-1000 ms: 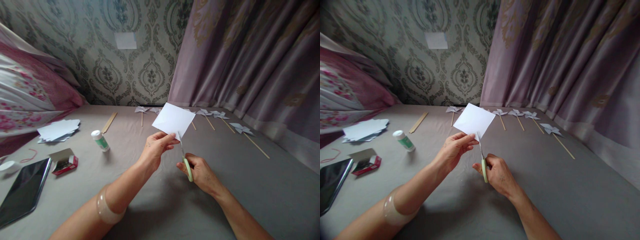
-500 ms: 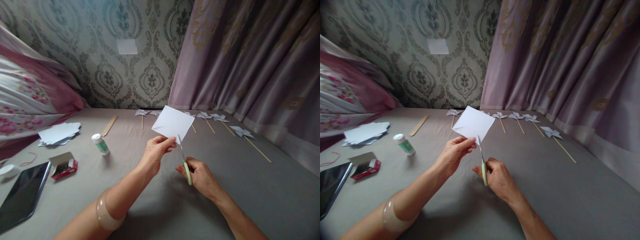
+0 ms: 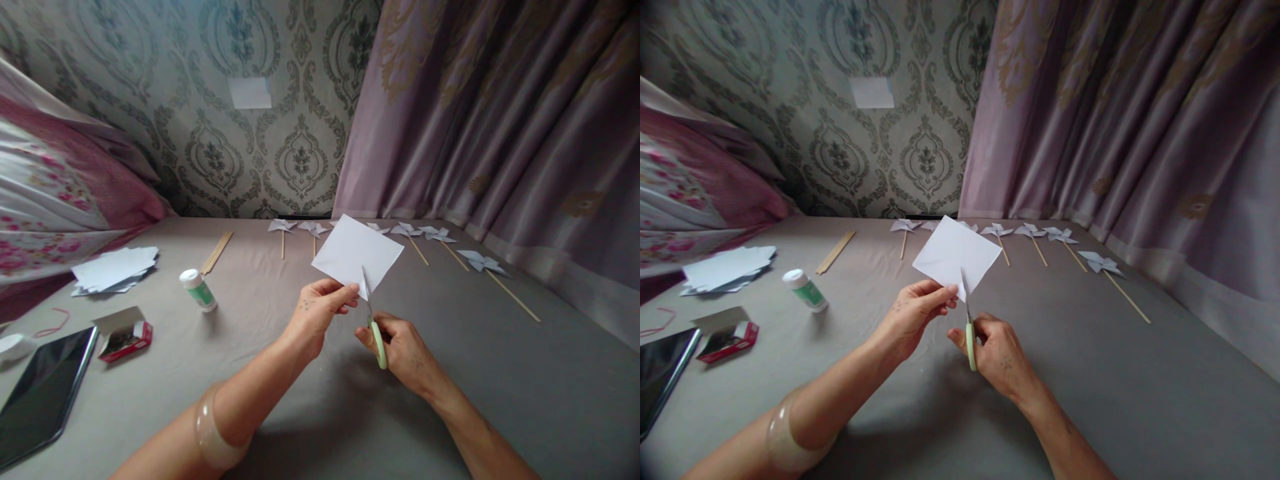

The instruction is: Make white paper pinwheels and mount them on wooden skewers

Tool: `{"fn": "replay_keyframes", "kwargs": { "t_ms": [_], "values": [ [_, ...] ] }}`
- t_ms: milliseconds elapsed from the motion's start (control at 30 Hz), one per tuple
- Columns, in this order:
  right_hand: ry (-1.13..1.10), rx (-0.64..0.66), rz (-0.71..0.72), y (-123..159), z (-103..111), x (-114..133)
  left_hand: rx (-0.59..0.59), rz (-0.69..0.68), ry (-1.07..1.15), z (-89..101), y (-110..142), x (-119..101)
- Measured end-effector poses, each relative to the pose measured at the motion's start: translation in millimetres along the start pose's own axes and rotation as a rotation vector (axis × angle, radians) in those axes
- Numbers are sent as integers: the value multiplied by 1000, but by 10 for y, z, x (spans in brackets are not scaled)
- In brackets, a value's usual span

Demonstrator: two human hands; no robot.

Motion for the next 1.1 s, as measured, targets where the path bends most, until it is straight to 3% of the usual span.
{"fn": "replay_keyframes", "kwargs": {
  "t_ms": [567, 1100],
  "values": [
    [52, -71, 37, -11, 64, 51, -19, 0, -3, 7, -13, -2],
    [23, -69, -26, -10, 50, 20, -1, -15, -7, -12, -11, -1]
  ]
}}
Point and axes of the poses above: each hand's wrist, its own y-axis away from the middle knuckle, its own z-axis out of the back of the hand, x = y × z, the point moved 6 cm from there along -y, towards the middle knuckle, and after that the axes turned 1 degree about -x, right-handed, at the moved point
